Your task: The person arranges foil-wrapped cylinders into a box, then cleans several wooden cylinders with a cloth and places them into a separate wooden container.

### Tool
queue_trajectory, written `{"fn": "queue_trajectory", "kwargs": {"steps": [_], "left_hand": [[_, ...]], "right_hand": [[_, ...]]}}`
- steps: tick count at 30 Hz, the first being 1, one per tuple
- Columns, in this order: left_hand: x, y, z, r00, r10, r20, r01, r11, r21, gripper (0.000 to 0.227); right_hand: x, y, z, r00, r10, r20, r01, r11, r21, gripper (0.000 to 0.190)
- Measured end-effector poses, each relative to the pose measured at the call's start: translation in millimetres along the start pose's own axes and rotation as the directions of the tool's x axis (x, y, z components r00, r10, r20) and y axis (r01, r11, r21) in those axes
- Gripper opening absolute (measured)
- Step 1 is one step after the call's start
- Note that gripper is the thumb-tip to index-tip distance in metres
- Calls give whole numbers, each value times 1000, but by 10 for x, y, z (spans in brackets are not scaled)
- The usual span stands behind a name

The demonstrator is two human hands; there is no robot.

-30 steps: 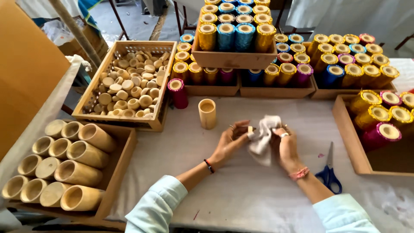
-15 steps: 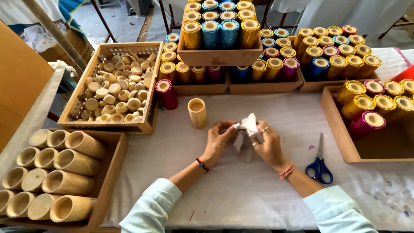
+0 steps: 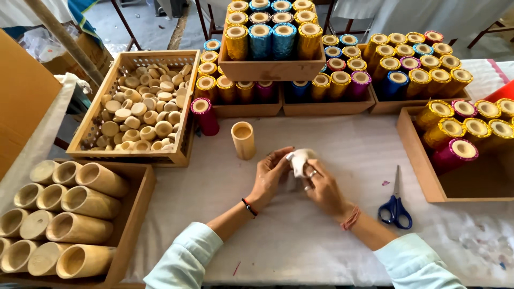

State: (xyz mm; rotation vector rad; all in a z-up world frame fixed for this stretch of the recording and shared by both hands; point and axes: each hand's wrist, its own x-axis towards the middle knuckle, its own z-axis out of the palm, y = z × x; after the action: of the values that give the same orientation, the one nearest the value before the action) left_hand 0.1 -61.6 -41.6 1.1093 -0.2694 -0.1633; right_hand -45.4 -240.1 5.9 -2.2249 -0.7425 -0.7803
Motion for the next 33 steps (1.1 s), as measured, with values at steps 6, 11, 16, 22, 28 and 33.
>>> {"fn": "queue_trajectory", "kwargs": {"steps": [6, 11, 16, 22, 28, 33], "left_hand": [[-44, 79, 12, 997, -19, 75, 20, 1000, -12, 42], [-37, 233, 41, 997, -73, 40, 75, 997, -30, 48], [-50, 170, 38, 996, -61, 71, 57, 997, 56, 47], [-37, 216, 64, 997, -67, -29, 66, 997, -26, 44], [0, 37, 3, 1000, -12, -14, 11, 1000, -19, 42], [-13, 9, -61, 994, -72, -80, 75, 996, 39, 44]], "right_hand": [[43, -55, -15, 993, 120, 12, -119, 971, 207, 38], [132, -200, -70, 999, -17, -27, 22, 983, 184, 33], [102, -95, -52, 985, 171, 14, -167, 936, 310, 24], [38, -111, -5, 996, 53, 78, -66, 983, 172, 31], [29, -7, 22, 964, 219, 152, -243, 956, 162, 39], [147, -219, -54, 975, -178, 135, 163, 980, 114, 41]]}}
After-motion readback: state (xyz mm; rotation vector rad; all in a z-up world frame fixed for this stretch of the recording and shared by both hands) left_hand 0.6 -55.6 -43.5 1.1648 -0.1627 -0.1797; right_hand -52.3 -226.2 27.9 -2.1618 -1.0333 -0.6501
